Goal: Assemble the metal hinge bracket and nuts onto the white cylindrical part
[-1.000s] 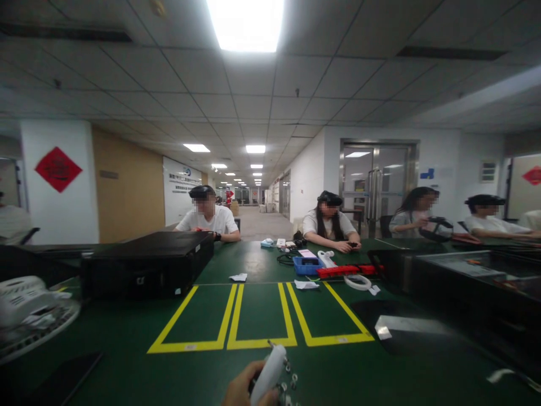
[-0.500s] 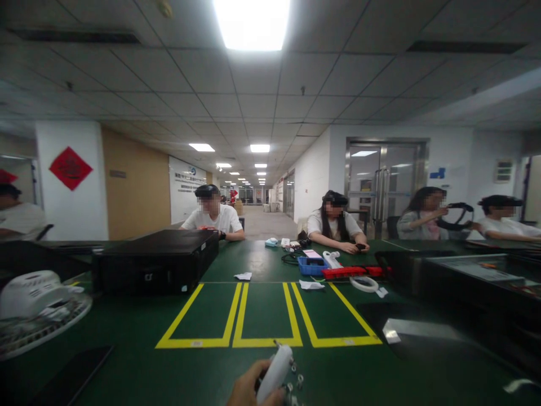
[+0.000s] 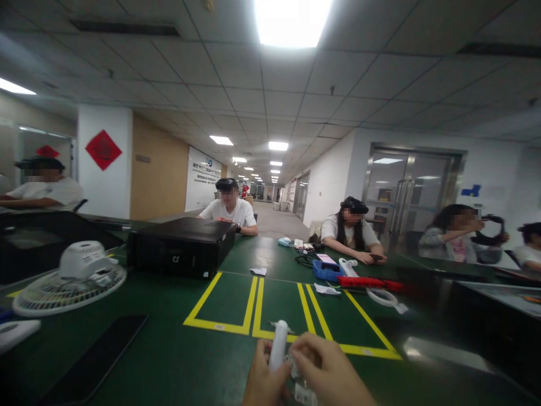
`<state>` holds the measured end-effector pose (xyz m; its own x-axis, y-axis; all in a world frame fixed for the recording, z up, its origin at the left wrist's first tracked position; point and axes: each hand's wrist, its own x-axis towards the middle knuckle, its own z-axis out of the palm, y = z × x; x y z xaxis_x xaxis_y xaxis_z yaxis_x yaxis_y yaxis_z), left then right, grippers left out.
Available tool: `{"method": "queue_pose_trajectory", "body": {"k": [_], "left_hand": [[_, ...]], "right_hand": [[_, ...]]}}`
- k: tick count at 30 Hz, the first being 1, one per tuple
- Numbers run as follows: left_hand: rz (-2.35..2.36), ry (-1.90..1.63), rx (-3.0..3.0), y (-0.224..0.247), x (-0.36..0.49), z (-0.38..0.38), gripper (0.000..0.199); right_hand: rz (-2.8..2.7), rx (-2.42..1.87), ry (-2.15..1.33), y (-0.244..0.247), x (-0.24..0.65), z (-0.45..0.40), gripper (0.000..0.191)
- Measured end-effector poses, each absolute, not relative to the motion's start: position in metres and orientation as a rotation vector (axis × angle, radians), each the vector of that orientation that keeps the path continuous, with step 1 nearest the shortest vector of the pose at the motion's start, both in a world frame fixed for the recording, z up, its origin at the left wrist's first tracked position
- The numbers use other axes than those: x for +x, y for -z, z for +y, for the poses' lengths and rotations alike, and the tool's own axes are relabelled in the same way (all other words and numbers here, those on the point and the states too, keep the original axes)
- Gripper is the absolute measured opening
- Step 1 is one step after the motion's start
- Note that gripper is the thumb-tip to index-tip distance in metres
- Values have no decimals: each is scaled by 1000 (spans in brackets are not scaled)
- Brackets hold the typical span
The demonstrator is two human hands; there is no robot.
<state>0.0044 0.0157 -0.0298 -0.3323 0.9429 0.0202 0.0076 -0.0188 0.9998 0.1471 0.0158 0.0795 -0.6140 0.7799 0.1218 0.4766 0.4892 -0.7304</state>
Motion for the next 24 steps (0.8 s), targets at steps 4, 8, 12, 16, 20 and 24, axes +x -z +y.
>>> {"method": "queue_pose_trajectory", "body": {"k": [4, 8, 12, 16, 20, 24], "left_hand": [[1480, -1502, 1031, 26, 11, 10, 25], [1470, -1482, 1055, 22, 14, 7, 28], [1483, -1458, 1086, 16, 14, 7, 32], [1466, -1442, 1119, 14, 13, 7, 36], [1455, -1430, 1147, 17, 12, 7, 36], [1442, -1434, 1140, 17, 13, 7, 36]], "right_hand": [[-1968, -1474, -572, -21, 186, 73, 38], [-2054, -1534, -539, -11, 224, 86, 29], [-2118, -1567, -565, -20, 231, 82, 17], [-2189, -1432, -618, -16, 212, 71, 15], [-2257, -1355, -575, -10, 194, 59, 10], [-2266, -1363, -560, -3, 188, 57, 7]]}}
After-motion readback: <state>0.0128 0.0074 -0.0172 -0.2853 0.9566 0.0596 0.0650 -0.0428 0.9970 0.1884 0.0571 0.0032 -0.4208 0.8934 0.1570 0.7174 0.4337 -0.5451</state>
